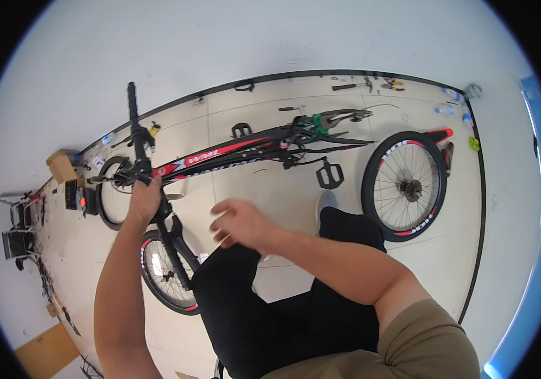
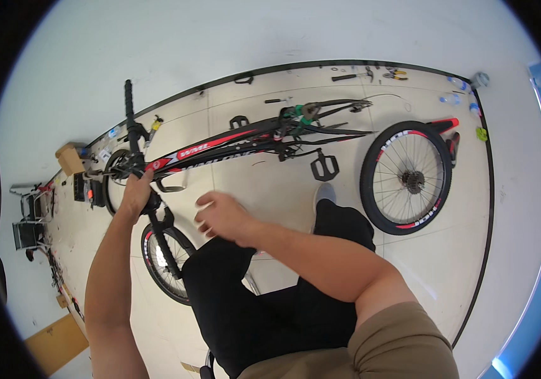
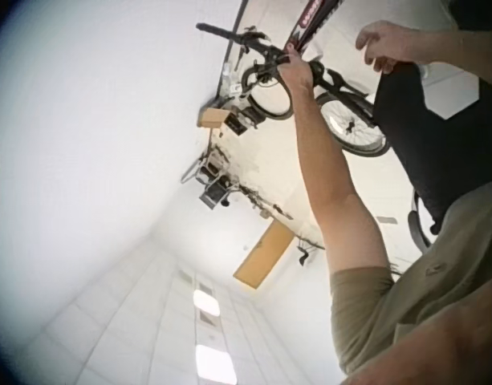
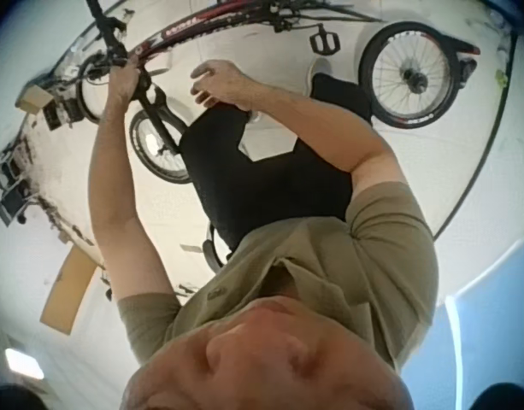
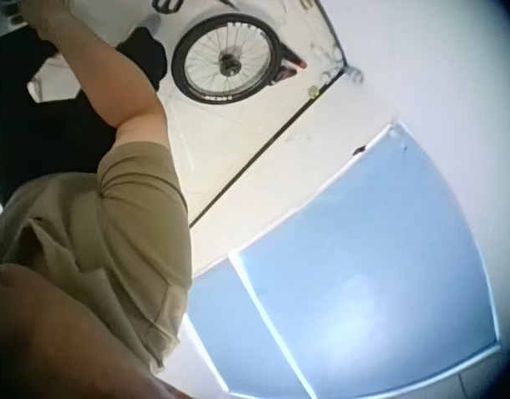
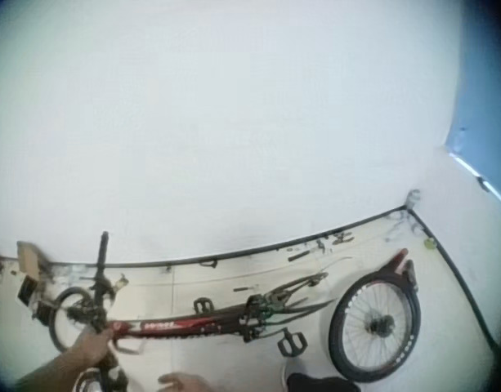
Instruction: The person uses an adjustable wrench to loosen and tighten bolts on the bicycle handlebar stem and headset area. The person then removes the handlebar assembly from the frame and reattaches it, securing it with the wrench.
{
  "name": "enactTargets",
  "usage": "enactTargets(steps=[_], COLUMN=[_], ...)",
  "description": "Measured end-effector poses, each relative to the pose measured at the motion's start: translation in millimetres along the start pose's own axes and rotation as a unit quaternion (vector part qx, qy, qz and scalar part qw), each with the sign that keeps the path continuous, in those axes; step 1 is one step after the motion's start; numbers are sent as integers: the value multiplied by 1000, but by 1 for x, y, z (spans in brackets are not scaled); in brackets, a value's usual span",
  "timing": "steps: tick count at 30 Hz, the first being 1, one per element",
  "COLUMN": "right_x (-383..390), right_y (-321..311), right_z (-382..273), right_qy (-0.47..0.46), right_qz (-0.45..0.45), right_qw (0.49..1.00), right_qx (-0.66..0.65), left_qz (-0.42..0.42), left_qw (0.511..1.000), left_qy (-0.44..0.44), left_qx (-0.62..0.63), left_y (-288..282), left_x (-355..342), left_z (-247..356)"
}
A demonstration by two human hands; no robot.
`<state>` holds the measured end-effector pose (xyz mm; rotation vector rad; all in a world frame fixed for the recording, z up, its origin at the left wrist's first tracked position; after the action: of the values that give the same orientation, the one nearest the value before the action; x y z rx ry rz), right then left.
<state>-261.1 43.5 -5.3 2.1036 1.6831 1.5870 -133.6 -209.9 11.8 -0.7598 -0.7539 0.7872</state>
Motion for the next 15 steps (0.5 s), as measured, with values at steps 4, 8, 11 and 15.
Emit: enactTargets(steps=[4,8,11,15], right_x=[-19,-33,-39,-94], right_y=[-28,-60,-79,-158], right_z=[20,4,-13,-15], right_qy=[-115,-140,-113,-106], right_qz=[47,165,174,210], right_qw=[934,831,847,836], right_qx=[336,513,489,496], left_qz=[-66,-10,-10,35], left_qw=[991,990,989,998], left_qy=[-72,-103,-71,-41], left_qx=[93,97,128,40], left_y=[1,7,12,16], left_x=[13,-17,-22,-16], left_z=[52,17,7,-8])
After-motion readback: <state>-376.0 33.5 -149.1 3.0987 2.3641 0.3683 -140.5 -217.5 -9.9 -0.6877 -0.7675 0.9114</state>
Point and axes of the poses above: each hand's wrist, its own x-axis away from the middle knuckle, its own y-axis out of the palm, z = x × y, the point moved 1 cm from there along -x, towards the middle knuckle, and after that the axes turned 13 degrees about y, right-handed, at the moved point
